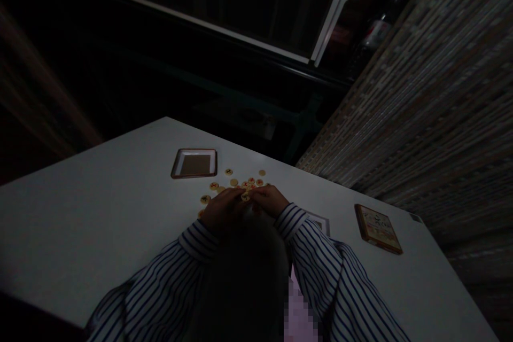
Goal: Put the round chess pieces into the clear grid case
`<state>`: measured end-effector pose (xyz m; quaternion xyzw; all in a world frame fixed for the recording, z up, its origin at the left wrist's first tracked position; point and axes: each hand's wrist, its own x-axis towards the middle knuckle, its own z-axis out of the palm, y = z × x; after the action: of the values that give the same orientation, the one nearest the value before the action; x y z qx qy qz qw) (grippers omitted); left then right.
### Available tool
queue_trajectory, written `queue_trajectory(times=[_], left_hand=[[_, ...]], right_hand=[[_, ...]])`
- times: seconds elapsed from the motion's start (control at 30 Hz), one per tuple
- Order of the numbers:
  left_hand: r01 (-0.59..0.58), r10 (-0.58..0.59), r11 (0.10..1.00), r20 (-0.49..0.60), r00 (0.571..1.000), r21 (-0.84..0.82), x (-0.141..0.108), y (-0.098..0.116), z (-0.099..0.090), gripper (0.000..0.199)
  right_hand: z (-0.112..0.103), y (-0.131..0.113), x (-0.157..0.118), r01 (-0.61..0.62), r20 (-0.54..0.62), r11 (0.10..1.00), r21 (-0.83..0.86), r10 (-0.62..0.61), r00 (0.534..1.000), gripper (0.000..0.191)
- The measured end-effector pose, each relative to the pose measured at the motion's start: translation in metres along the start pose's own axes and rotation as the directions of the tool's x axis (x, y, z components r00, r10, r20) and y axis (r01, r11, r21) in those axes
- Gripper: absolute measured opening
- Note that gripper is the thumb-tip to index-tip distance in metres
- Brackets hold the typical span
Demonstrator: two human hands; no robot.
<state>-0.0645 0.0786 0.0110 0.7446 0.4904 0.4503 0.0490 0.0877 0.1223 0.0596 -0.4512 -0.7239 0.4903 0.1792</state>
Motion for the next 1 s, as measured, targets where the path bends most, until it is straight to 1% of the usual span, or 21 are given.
queue_trajectory(times=[0.23,0.37,0.5,0.63,0.73,0.8,0.83,0.87,0.93,1.0], left_hand=[[0.046,-0.046,0.999,0.008,0.999,-0.007,0.001,0.005,-0.003,0.020],[0.077,-0.077,0.997,-0.014,0.997,-0.007,0.000,0.006,-0.003,0.021],[0.072,-0.072,0.997,-0.027,0.997,-0.018,0.001,0.009,-0.004,0.019],[0.087,-0.091,0.992,-0.041,0.995,-0.096,0.002,0.012,-0.007,0.020],[0.134,-0.144,0.968,-0.029,0.989,-0.214,0.002,0.016,-0.008,0.020],[0.219,-0.233,0.915,-0.001,0.972,-0.339,0.002,0.020,-0.008,0.021],[0.274,-0.291,0.864,0.025,0.956,-0.422,0.002,0.022,-0.007,0.021],[0.329,-0.346,0.795,0.064,0.936,-0.510,0.003,0.024,-0.007,0.022],[0.414,-0.425,0.628,0.155,0.892,-0.659,0.003,0.027,-0.005,0.024],[0.463,-0.470,0.488,0.225,0.854,-0.740,0.003,0.028,-0.003,0.026]], right_hand=[[-0.001,0.000,-0.003,0.018,-0.003,0.999,-0.031,-0.018,1.000,0.031],[-0.002,-0.002,-0.006,0.014,-0.039,1.000,0.003,-0.014,0.999,0.029],[-0.001,-0.005,-0.009,0.016,-0.100,0.998,0.058,-0.010,0.995,0.026],[-0.001,-0.003,-0.011,0.030,-0.158,0.990,0.136,-0.008,0.987,0.027],[-0.001,-0.003,-0.013,0.035,-0.152,0.980,0.196,-0.005,0.988,0.030],[-0.001,-0.004,-0.015,0.030,-0.128,0.976,0.216,-0.002,0.992,0.031],[-0.001,-0.004,-0.017,0.027,-0.120,0.976,0.215,-0.001,0.993,0.032],[-0.001,-0.005,-0.018,0.024,-0.118,0.977,0.212,0.001,0.993,0.032],[-0.001,-0.005,-0.019,0.029,-0.132,0.978,0.209,-0.001,0.991,0.030],[-0.001,-0.006,-0.021,0.036,-0.140,0.973,0.230,-0.004,0.990,0.029]])
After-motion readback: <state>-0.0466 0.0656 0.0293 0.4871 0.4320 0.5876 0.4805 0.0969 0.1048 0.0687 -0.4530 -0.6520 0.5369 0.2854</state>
